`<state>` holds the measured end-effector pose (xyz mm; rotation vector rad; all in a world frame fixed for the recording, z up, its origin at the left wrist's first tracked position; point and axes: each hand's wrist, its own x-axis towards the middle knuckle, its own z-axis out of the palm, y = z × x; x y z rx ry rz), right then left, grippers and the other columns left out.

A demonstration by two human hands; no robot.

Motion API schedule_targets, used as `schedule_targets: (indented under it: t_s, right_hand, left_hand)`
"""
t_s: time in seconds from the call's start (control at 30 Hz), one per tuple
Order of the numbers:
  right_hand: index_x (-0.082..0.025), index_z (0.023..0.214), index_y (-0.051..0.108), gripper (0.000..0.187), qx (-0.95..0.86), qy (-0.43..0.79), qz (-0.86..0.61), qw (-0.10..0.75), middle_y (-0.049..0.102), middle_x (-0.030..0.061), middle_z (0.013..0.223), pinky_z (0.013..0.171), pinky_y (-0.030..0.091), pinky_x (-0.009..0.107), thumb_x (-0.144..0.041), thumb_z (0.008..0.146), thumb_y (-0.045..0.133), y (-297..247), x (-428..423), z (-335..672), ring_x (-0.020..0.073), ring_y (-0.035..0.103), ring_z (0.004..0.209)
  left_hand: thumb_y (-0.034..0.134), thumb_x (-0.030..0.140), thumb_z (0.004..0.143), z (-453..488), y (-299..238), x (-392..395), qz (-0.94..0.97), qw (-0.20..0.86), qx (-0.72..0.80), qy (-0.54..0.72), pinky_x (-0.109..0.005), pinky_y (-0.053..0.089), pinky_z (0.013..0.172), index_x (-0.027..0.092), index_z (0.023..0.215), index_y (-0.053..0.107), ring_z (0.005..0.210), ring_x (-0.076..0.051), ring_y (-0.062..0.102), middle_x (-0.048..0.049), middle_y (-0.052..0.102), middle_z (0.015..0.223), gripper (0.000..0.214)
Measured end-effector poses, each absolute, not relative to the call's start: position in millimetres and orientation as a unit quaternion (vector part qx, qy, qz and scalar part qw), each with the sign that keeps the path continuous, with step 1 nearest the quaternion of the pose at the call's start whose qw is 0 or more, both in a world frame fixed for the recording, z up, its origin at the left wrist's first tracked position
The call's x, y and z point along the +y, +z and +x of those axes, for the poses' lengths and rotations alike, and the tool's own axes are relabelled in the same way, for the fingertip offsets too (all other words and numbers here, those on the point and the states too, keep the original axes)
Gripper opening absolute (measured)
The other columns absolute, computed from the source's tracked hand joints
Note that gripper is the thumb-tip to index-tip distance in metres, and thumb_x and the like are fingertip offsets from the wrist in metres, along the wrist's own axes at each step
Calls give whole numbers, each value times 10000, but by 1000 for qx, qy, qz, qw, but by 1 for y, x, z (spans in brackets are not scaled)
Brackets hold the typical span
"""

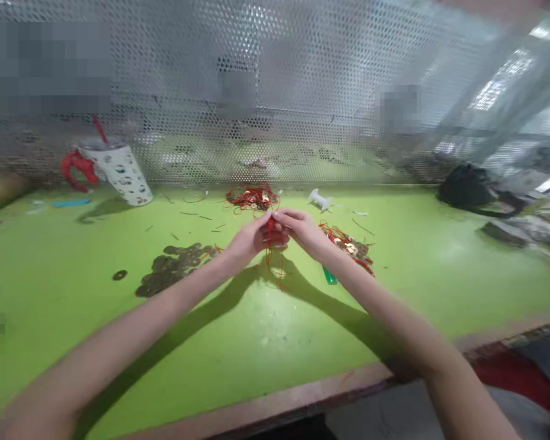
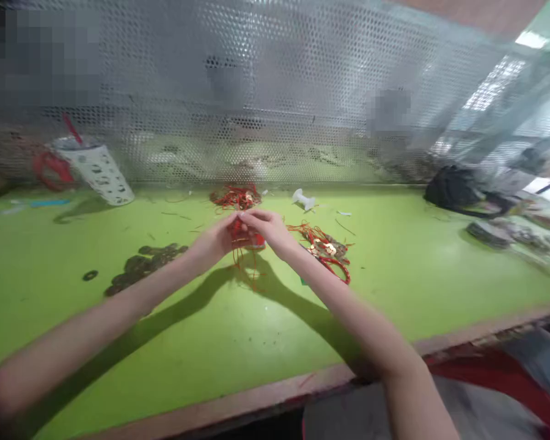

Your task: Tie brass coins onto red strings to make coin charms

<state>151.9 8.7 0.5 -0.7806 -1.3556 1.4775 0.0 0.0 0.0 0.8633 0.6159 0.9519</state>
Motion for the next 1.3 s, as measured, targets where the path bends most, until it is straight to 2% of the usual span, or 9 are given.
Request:
schedule_targets:
  t_s: [0.13, 0.3, 0.7, 0.87, 0.97, 1.03, 1.1, 1.2, 1.3]
  right_hand:
    - [-189, 792, 682, 357, -524, 603, -351, 489, 624, -28, 695, 646, 499, 256, -518, 742, 811, -14, 18, 149, 117, 595, 619]
    - [-181, 837, 731, 352, -546, 538, -393, 508, 692, 7, 796, 767, 507, 280, -505, 730, 813, -19, 25, 154, 132, 620, 725]
    - [-161, 808, 682, 381, -640, 368, -435, 516, 623, 12, 670, 542, 410, 254, -540, 844, 678, -28, 22, 165, 128, 524, 572]
    - [-171, 803, 669, 402, -658, 340, -442, 505, 607, 5, 611, 503, 397, 251, -569, 859, 654, -28, 19, 170, 129, 524, 514]
    - [-167, 824, 674, 397, -659, 343, -446, 500, 610, 4, 601, 484, 383, 250, -559, 870, 638, -33, 21, 174, 128, 512, 489]
    - [-162, 850, 688, 390, -658, 344, -453, 494, 608, 1, 594, 473, 366, 246, -548, 876, 634, -37, 21, 176, 125, 496, 480]
    - [-161, 867, 701, 392, -659, 345, -459, 486, 604, -4, 584, 465, 349, 242, -545, 885, 630, -42, 20, 178, 121, 482, 473]
    - [-164, 859, 708, 403, -662, 367, -454, 470, 597, -10, 575, 467, 345, 239, -560, 880, 638, -47, 15, 181, 118, 481, 472]
    - [-165, 831, 705, 425, -651, 402, -455, 454, 585, -16, 572, 470, 355, 239, -588, 843, 668, -51, 8, 182, 118, 494, 477]
  left_hand:
    - [516, 303, 1042, 4, -3, -5, 375, 740, 321, 456, -174, 401, 511, 133, 765, 603, 468, -66, 414, 40, 489, 574, 336]
    - [574, 266, 1010, 0, -12, -10, 356, 725, 364, 463, -181, 247, 455, 129, 758, 618, 454, -52, 302, 64, 402, 570, 290]
    - [765, 414, 849, -20, -58, -57, 407, 714, 403, 404, -200, 345, 508, 114, 851, 707, 532, -61, 398, 41, 456, 675, 305]
    - [734, 412, 864, -28, -65, -75, 446, 705, 425, 350, -230, 426, 531, 111, 939, 718, 572, -106, 536, -11, 587, 703, 311]
    - [672, 431, 902, -32, -62, -83, 496, 678, 435, 324, -237, 410, 503, 105, 965, 724, 520, -105, 501, 9, 562, 644, 336]
    - [597, 443, 956, -36, -60, -90, 562, 627, 450, 298, -238, 385, 484, 109, 991, 731, 493, -107, 467, 23, 533, 602, 361]
    - [524, 411, 1013, -43, -59, -98, 672, 517, 449, 283, -248, 413, 522, 123, 990, 738, 544, -126, 514, -5, 590, 648, 359]
    - [441, 268, 1060, -56, -65, -108, 856, 237, 358, 289, -291, 494, 651, 115, 988, 726, 716, -176, 621, -81, 697, 829, 331]
    - [418, 147, 1045, -65, -71, -114, 930, -9, 265, 255, -308, 502, 640, 92, 988, 703, 735, -205, 630, -101, 699, 831, 296]
